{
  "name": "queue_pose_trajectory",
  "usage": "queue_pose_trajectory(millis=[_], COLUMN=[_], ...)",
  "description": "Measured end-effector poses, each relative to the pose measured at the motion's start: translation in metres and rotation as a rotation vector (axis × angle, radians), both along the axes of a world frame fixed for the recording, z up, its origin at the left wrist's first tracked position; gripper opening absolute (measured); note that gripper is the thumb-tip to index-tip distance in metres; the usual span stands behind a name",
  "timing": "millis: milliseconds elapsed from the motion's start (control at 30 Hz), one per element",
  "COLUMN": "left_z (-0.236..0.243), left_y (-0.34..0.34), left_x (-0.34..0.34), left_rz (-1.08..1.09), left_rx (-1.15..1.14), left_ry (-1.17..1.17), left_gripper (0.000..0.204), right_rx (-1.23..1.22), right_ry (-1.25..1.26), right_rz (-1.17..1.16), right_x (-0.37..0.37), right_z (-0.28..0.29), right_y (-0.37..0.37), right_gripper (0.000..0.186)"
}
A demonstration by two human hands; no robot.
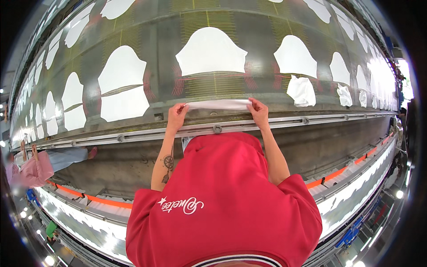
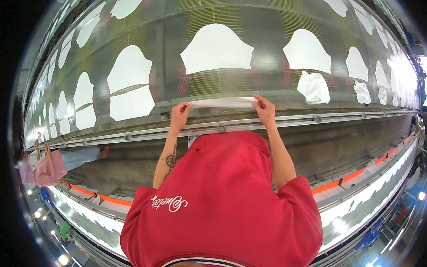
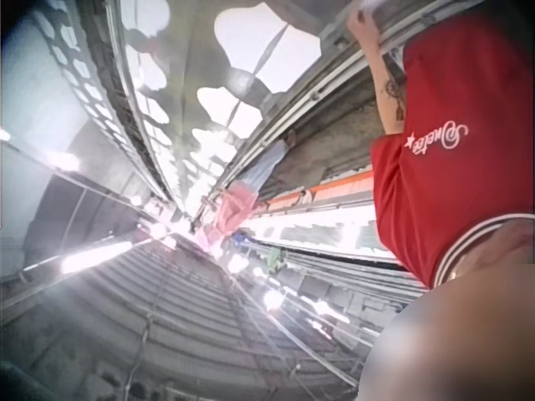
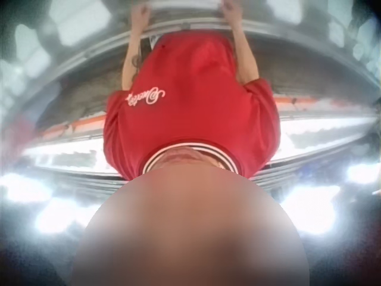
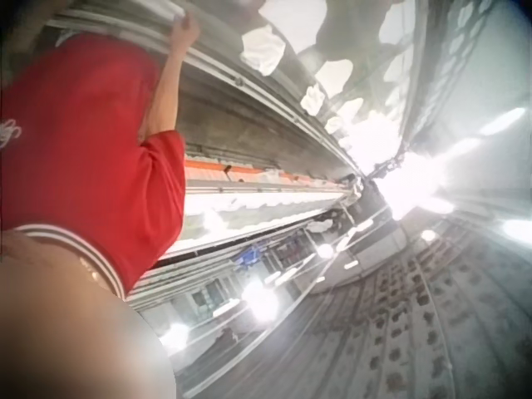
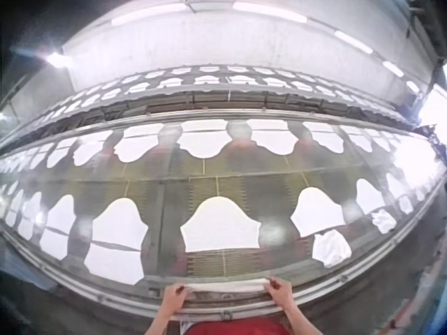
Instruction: The person repeatedly picks up white mask-shaped fabric pieces from a conveyor belt, folds them in half, and places them back on the belt. The process is continuous and repetitive throughout the clip.
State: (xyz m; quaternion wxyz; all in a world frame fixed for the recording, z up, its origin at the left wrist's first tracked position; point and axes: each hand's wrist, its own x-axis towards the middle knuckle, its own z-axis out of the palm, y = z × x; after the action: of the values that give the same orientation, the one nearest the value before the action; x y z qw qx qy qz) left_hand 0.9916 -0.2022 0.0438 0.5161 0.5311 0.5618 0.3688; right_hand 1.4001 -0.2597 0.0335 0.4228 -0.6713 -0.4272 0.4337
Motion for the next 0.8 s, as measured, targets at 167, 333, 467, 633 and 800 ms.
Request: queue_pose_trajectory(millis=[167,333,467,633,800], left_z=[-0.011,-0.015,-0.009,-0.007,-0.012], left_y=[-0.004,0.013,0.047,0.079,0.104], left_x=[-0.003,0.012,0.037,0.039,0.039], left_rz=[0.031,0.176,0.281,0.316,0.307], left_rx=[-0.085,-0.087,0.115,0.140,0.168], left_ry=[-0.046,-0.143,0.099,0.308,0.416], left_gripper=[0.015,0.017,0.021,0.025,0.029], right_rx=[0.144,0.100,0.080,0.123,0.100], right_ry=[-0.047,0.188,0.071,-0.039,-0.106], right_rz=[-0.011,-0.096,-0.159,-0.203,-0.222], right_x=[0.005,0.007,-0.006,-0.015,-0.016], right_z=[-0.002,0.000,-0.006,-0.012,-0.013], right_y=[0.003,0.027,0.063,0.102,0.128], right_gripper=[0.032,0.032,0.030,0.031,0.034])
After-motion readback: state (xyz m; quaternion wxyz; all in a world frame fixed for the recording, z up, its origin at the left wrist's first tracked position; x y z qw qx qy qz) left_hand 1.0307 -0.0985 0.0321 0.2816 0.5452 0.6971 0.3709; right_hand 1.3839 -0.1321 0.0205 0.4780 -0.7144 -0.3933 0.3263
